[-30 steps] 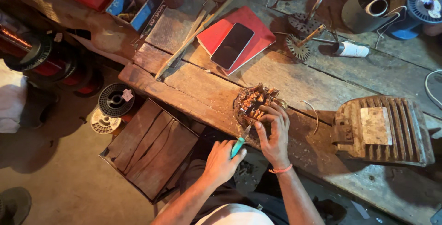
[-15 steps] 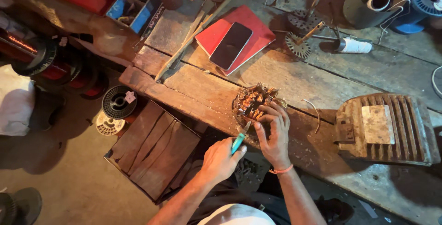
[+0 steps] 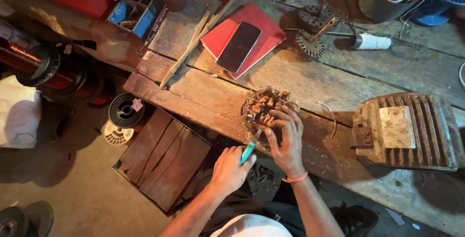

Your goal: The person uses pliers to cut and remove copper wire from a circular electrical component on a workbench. The person repeatedly snips and pulls wire segments, gradually clearing the component.

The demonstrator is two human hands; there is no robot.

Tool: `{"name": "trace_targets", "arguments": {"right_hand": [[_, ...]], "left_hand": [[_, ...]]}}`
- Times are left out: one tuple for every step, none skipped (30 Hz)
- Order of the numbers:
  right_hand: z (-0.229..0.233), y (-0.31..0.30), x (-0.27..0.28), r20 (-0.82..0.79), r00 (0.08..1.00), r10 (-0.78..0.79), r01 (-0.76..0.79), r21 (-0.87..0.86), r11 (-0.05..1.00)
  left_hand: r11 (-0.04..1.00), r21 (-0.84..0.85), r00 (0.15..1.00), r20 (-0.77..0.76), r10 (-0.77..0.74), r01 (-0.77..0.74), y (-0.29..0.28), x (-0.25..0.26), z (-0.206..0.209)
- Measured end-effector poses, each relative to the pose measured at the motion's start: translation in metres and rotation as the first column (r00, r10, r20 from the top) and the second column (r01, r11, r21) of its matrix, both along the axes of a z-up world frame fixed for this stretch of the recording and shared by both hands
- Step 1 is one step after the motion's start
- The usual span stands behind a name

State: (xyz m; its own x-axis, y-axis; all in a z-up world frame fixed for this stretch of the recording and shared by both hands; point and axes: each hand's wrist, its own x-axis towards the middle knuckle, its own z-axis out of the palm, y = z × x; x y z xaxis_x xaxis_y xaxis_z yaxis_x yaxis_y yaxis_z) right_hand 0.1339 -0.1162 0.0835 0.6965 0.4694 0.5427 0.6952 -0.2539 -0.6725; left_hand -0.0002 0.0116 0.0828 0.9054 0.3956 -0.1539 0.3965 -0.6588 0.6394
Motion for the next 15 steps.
{"name": "trace_targets", "arguments": {"right_hand": [[0.000,0.000,0.000,-0.003,1.000,0.000,0.000,0.002,1.000],[0.000,0.000,0.000,-0.004,1.000,0.001,-0.001,0.005,1.000],[0.000,0.000,0.000,-0.003,1.000,0.003,-0.003,0.005,1.000],[0.000,0.000,0.000,0.000,1.000,0.004,-0.004,0.005,1.000],[0.001,0.000,0.000,0.004,1.000,0.006,-0.006,0.005,1.000],[0.001,0.000,0.000,0.003,1.000,0.003,-0.003,0.003,1.000],[0.001,-0.001,0.000,0.003,1.000,0.001,-0.001,0.001,1.000],[0.002,0.000,0.000,0.003,1.000,0.001,-0.001,-0.001,1.000],[0.002,0.000,0.000,0.001,1.000,0.004,-0.004,-0.002,1.000],[0.002,0.000,0.000,-0.002,1.000,0.003,-0.003,-0.004,1.000],[0.002,-0.001,0.000,-0.004,1.000,0.002,-0.002,-0.005,1.000],[0.001,-0.001,-0.001,-0.005,1.000,0.001,-0.001,-0.005,1.000],[0.001,-0.001,-0.001,-0.006,1.000,0.000,0.000,-0.005,1.000],[0.000,-0.001,0.000,-0.005,1.000,0.000,0.000,-0.003,1.000],[0.000,-0.001,0.000,-0.003,1.000,0.001,-0.001,-0.004,1.000]], "left_hand": [[1.000,-0.018,1.000,-0.011,0.003,-0.004,0.000,-0.001,-0.001],[0.999,-0.039,1.000,-0.021,0.017,-0.018,0.000,-0.001,-0.001],[0.998,-0.059,0.999,-0.032,0.031,-0.033,0.000,-0.002,0.000],[0.996,-0.081,0.998,-0.041,0.044,-0.047,0.000,-0.001,0.001],[0.991,-0.118,0.997,-0.062,0.052,-0.059,0.000,0.000,0.003],[0.985,-0.155,0.995,-0.085,0.060,-0.073,-0.001,0.000,0.005],[0.978,-0.192,0.992,-0.108,0.067,-0.087,-0.002,0.000,0.007],[0.978,-0.191,0.992,-0.105,0.067,-0.086,-0.002,0.000,0.010],[0.978,-0.191,0.993,-0.101,0.067,-0.086,-0.002,0.001,0.012],[0.978,-0.191,0.993,-0.098,0.064,-0.082,-0.002,0.001,0.014],[0.979,-0.185,0.991,-0.117,0.064,-0.085,-0.002,0.002,0.015],[0.980,-0.178,0.988,-0.138,0.064,-0.089,-0.001,0.002,0.014],[0.981,-0.172,0.985,-0.159,0.065,-0.093,-0.001,0.001,0.013],[0.977,-0.189,0.986,-0.152,0.067,-0.096,0.000,0.001,0.011],[0.974,-0.206,0.987,-0.145,0.070,-0.099,0.000,0.001,0.007]]}}
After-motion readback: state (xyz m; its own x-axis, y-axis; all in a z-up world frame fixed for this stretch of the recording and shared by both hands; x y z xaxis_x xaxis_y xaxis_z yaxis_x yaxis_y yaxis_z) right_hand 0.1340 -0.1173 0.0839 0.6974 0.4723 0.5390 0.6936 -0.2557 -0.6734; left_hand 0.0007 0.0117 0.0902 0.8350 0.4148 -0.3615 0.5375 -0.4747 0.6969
